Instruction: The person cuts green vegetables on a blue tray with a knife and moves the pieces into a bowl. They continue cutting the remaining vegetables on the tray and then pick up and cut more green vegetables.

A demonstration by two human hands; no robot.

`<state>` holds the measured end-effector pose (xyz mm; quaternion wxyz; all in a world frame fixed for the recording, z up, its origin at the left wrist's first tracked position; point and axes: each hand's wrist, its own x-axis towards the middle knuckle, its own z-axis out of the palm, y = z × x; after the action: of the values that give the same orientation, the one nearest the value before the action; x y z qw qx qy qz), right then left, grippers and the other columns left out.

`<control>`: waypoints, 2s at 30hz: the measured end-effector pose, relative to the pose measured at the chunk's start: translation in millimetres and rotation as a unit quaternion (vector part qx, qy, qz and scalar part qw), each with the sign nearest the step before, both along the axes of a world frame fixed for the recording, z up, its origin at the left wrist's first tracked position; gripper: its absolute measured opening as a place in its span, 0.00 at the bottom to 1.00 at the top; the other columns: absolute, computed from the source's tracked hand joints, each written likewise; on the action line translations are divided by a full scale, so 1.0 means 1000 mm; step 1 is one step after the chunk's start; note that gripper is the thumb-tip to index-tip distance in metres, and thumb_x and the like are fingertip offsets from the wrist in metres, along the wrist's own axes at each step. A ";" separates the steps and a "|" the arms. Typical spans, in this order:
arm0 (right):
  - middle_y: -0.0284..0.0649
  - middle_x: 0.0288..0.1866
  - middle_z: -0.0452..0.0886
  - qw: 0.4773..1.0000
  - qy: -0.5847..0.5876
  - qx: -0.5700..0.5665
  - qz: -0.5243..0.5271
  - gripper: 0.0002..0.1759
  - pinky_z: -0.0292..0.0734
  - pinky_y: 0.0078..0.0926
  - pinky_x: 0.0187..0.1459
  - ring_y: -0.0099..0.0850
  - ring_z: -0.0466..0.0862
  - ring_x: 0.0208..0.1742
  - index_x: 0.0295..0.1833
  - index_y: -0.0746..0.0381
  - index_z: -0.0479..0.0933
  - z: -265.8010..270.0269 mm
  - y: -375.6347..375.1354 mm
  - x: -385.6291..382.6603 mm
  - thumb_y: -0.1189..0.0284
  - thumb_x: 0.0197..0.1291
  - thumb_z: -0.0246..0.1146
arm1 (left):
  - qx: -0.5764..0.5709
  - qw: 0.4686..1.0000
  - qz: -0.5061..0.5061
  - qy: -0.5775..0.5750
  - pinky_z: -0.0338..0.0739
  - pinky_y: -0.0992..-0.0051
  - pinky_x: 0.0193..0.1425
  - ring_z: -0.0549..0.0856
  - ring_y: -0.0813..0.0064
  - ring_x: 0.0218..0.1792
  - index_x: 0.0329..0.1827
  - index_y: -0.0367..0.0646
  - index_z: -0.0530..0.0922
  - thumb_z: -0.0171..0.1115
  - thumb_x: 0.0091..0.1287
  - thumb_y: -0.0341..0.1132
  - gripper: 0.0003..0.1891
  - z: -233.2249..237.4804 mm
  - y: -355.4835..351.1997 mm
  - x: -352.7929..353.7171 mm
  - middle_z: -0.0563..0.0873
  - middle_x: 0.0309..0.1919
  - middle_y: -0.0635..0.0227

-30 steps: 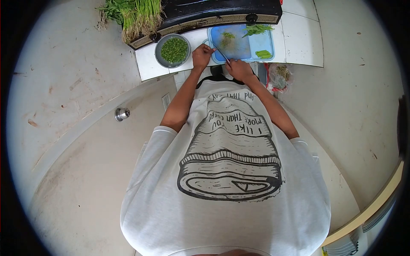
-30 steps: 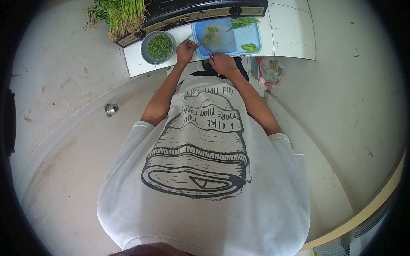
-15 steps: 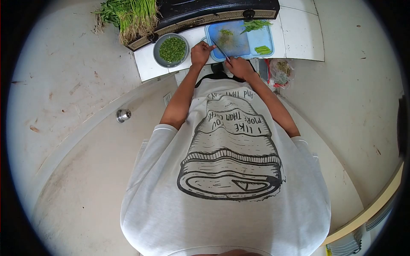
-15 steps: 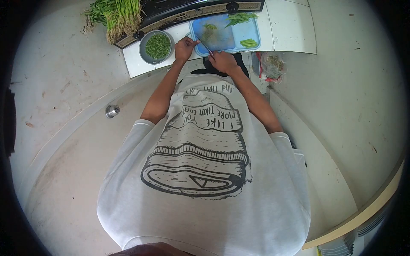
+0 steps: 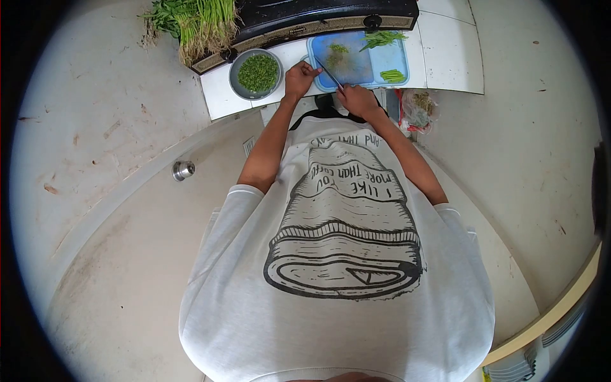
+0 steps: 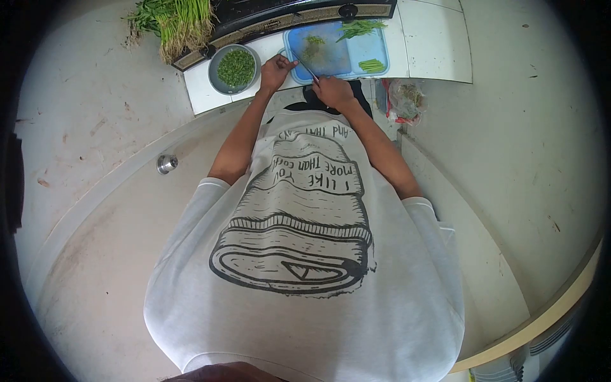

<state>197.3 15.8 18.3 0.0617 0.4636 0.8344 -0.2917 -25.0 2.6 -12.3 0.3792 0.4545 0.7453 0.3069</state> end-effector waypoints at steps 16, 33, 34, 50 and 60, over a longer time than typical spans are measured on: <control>0.59 0.36 0.86 0.997 0.040 -0.071 0.007 0.27 0.82 0.56 0.48 0.59 0.87 0.41 0.46 0.67 0.82 -0.003 0.003 0.006 0.51 0.76 0.52 | -0.069 0.995 -0.019 0.068 0.84 0.64 0.46 0.92 0.61 0.35 0.35 0.39 0.87 0.79 0.57 0.58 0.27 -0.001 0.010 -0.007 0.91 0.29 0.59; 0.58 0.34 0.87 0.999 0.000 -0.005 -0.049 0.27 0.83 0.58 0.44 0.59 0.88 0.38 0.47 0.65 0.80 0.000 0.004 0.010 0.50 0.77 0.51 | -0.001 0.998 -0.012 0.059 0.82 0.66 0.41 0.89 0.64 0.30 0.34 0.38 0.85 0.80 0.59 0.53 0.24 -0.001 0.000 -0.001 0.88 0.26 0.60; 0.59 0.34 0.87 0.999 0.005 -0.011 -0.043 0.27 0.83 0.58 0.45 0.60 0.88 0.39 0.47 0.65 0.80 0.001 0.002 0.011 0.50 0.76 0.51 | 0.001 0.998 -0.014 0.055 0.82 0.66 0.42 0.88 0.65 0.30 0.35 0.37 0.85 0.79 0.60 0.53 0.24 -0.002 -0.001 -0.001 0.88 0.27 0.60; 0.60 0.35 0.86 0.999 0.020 -0.037 0.008 0.25 0.82 0.58 0.46 0.60 0.87 0.40 0.49 0.64 0.80 0.010 0.000 0.008 0.51 0.74 0.54 | -0.025 1.000 0.006 -0.016 0.81 0.72 0.43 0.87 0.73 0.31 0.34 0.39 0.86 0.79 0.59 0.45 0.17 0.004 -0.002 -0.001 0.89 0.28 0.65; 0.57 0.37 0.87 0.999 -0.008 -0.037 0.024 0.25 0.84 0.55 0.47 0.57 0.89 0.41 0.49 0.64 0.82 0.011 0.001 0.008 0.51 0.73 0.55 | -0.034 0.999 0.006 -0.014 0.81 0.72 0.45 0.88 0.74 0.33 0.37 0.39 0.86 0.80 0.60 0.46 0.18 0.001 -0.003 -0.002 0.90 0.30 0.65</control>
<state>204.9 17.0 29.5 0.0929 0.4434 0.8331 -0.3174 -26.7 -0.8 -10.9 0.4033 0.4325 0.7526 0.2896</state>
